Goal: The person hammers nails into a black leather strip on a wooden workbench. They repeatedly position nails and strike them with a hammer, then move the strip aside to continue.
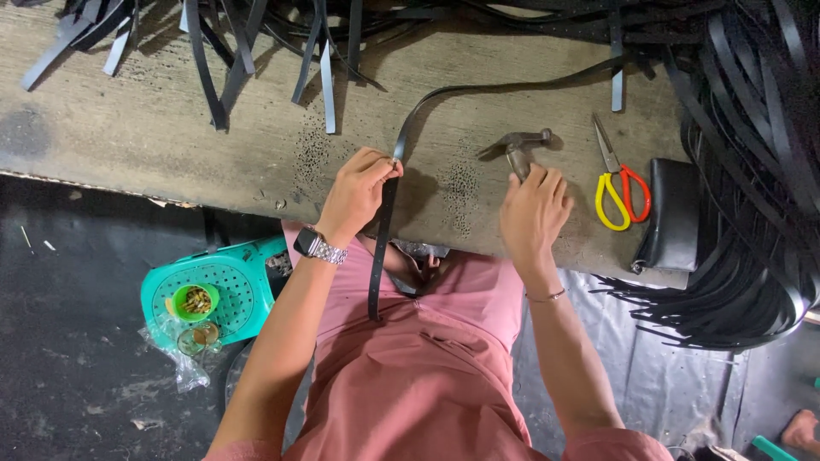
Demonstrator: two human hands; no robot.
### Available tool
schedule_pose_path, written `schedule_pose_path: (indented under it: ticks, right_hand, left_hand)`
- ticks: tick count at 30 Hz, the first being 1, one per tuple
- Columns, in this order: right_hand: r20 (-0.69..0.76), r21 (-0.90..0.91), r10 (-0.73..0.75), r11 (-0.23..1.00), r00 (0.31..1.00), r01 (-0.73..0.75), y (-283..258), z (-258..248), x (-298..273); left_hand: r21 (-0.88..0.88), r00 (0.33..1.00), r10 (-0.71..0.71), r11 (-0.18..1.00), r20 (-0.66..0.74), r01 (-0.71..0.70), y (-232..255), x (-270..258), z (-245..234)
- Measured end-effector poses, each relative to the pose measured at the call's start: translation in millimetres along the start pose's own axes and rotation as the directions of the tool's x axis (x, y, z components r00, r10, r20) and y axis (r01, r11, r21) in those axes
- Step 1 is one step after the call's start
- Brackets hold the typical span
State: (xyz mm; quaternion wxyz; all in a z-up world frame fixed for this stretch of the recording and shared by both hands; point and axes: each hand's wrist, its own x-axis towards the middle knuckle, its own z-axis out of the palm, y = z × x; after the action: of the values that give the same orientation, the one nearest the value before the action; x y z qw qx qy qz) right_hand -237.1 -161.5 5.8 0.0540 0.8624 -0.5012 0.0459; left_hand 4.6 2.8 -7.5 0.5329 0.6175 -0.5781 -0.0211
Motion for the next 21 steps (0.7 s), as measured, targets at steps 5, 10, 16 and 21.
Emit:
schedule_pose_path:
  ticks: [5,10,16,21]
  right_hand:
    - [0.173,0.516,-0.022,0.853,0.985,-0.071,-16,-41,5]
    - [-0.014,0.740,-0.229,0.653,0.973,0.164,-51,-103,-15]
    - [0.230,0.630,-0.448,0.745,0.864,0.219,-76,-117,-8]
    - [0.311,0.531,-0.480,0.804,0.820,0.269,-69,-104,-5]
  left_hand:
    - [0.009,1.000,0.000,1.000,0.018,0.000,1,-1,-1]
    - [-0.002,1.000,-0.007,1.000,0.011,0.007,0,-3,3]
    - [-0.002,1.000,-0.004,1.000,0.010,0.004,1,-4,1]
    - [-0.009,0.997,-0.075,0.997,0.025,0.076,-14,-17,10]
